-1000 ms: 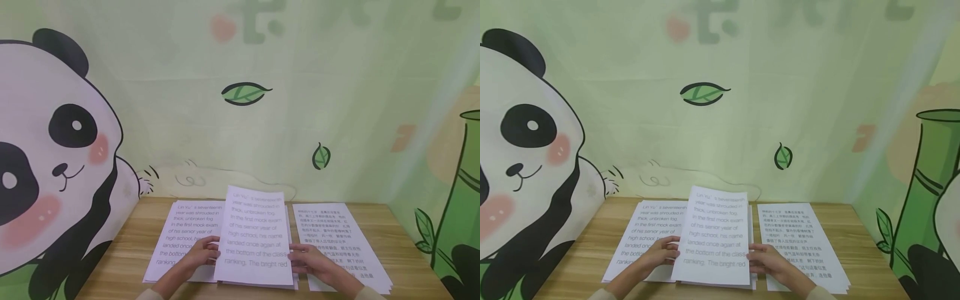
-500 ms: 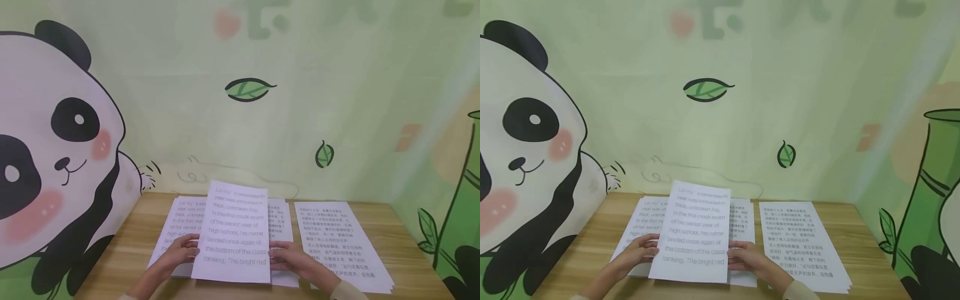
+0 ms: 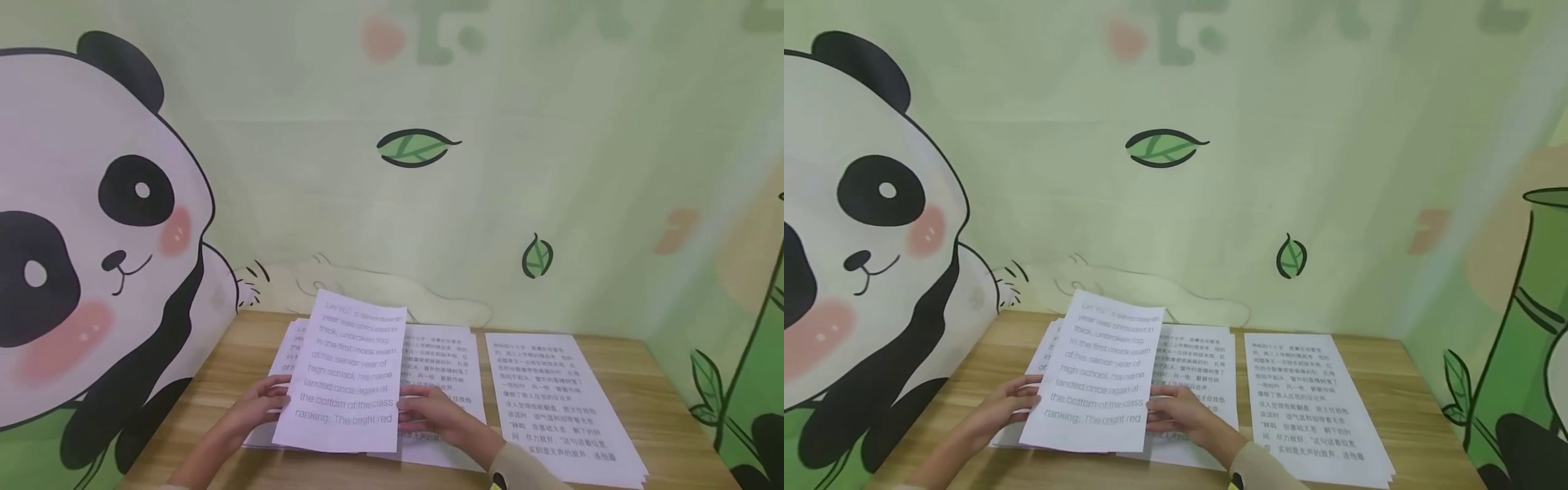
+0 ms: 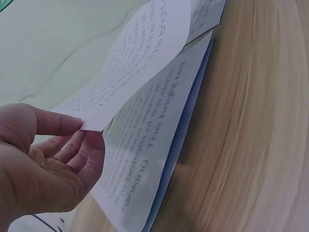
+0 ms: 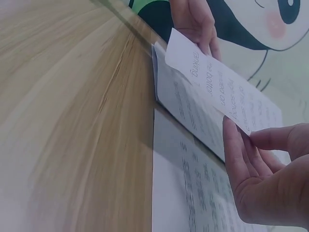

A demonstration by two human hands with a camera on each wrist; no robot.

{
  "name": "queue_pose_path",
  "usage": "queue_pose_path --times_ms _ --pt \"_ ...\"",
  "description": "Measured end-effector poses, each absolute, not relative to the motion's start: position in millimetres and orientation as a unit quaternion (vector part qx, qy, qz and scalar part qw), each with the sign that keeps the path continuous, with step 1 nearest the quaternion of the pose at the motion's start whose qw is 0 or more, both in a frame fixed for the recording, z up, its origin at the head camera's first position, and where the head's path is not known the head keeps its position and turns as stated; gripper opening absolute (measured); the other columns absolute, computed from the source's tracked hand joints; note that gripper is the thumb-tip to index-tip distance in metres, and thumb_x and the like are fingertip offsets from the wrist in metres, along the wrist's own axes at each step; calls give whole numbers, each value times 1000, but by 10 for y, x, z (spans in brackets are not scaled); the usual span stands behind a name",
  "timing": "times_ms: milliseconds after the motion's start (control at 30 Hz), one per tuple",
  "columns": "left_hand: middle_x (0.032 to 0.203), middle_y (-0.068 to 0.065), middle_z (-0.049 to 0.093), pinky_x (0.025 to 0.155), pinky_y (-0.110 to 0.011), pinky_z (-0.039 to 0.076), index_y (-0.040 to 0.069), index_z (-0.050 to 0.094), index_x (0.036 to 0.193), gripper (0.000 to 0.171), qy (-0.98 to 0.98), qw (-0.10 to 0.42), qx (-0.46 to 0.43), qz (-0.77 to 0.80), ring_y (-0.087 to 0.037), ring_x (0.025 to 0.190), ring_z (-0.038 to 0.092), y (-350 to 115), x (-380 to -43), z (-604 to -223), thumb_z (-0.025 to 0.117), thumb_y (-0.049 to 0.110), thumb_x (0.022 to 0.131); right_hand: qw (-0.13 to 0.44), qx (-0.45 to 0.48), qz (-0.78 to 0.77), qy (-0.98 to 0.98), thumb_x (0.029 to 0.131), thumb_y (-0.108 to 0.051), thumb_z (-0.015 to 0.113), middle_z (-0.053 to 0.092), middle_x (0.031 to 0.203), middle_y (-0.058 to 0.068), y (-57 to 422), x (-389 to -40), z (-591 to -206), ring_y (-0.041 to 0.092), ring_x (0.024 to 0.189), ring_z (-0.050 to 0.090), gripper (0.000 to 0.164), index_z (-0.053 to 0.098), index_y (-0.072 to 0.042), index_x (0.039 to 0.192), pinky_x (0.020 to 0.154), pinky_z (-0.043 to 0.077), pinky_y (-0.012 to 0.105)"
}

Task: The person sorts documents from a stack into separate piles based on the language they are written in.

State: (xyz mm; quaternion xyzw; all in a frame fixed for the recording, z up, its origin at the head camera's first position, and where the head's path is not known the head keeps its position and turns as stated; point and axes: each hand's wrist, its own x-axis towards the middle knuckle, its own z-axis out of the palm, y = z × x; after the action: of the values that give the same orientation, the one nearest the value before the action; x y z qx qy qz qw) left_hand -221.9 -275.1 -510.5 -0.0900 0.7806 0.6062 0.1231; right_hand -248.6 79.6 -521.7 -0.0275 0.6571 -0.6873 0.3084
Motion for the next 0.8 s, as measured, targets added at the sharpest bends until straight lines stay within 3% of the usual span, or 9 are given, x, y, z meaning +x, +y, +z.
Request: queue_pose_path --times_ms 300,567,800 --pt "147 -34 47 85 -30 53 -9 38 150 55 790 110 -122 590 -14 106 62 -3043 -2248 -5084 55 9 100 309 -22 -691 653 95 -8 64 74 110 17 469 -2516 -5211 22 94 75 49 53 8 140 89 63 41" --pt "141 -29 57 81 -27 53 -10 44 146 50 791 106 -148 585 -11 98 65 -3204 -2324 -5187 53 6 100 321 -11 -712 625 95 -4 63 74 112 21 280 -2551 -5243 22 93 74 51 50 10 142 93 61 42" --pt "124 -23 68 76 -29 52 -13 46 143 48 797 97 -157 576 -13 91 64 -3257 -2368 -5286 52 2 98 345 -17 -720 602 97 -1 59 69 121 27 245 -2545 -5288 22 97 75 48 47 14 142 97 59 41"
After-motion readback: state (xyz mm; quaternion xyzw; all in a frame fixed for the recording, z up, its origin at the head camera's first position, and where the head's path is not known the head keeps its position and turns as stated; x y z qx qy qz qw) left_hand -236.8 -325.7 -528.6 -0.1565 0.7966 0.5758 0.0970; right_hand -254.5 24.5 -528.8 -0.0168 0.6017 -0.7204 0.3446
